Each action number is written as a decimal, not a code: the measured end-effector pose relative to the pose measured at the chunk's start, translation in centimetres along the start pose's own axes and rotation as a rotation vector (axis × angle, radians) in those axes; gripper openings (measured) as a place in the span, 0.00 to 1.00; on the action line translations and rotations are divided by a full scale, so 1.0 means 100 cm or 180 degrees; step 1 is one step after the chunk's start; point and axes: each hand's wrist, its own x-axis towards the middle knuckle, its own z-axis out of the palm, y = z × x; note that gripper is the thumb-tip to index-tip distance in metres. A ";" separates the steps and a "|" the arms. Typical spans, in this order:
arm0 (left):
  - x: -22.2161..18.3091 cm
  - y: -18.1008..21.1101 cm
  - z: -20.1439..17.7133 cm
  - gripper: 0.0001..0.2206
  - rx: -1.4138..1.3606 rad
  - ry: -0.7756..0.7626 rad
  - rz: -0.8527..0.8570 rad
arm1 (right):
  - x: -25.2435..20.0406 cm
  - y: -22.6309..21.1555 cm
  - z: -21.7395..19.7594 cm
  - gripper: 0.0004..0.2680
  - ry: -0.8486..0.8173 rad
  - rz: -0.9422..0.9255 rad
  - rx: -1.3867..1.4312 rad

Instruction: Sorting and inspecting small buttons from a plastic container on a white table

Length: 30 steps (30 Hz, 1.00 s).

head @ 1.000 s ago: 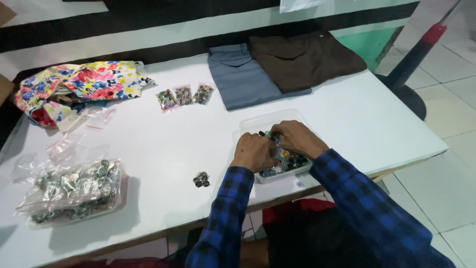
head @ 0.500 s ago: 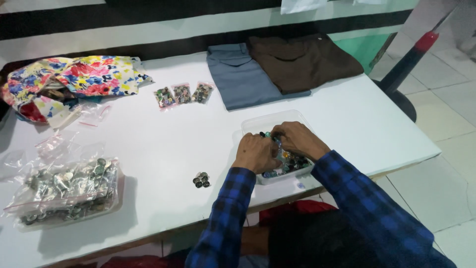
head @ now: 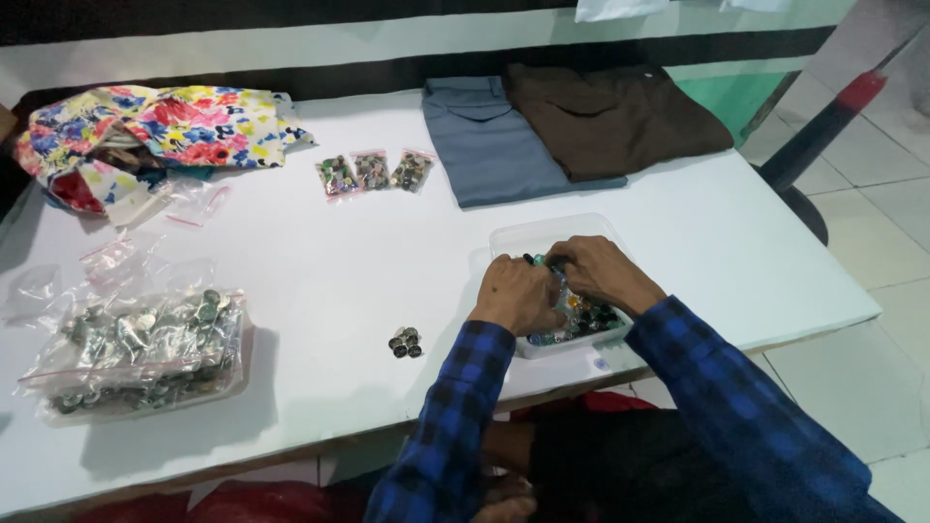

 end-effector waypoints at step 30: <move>0.003 -0.010 0.013 0.07 -0.0146 0.0621 0.0357 | 0.007 0.009 0.003 0.14 -0.0165 0.0202 0.0066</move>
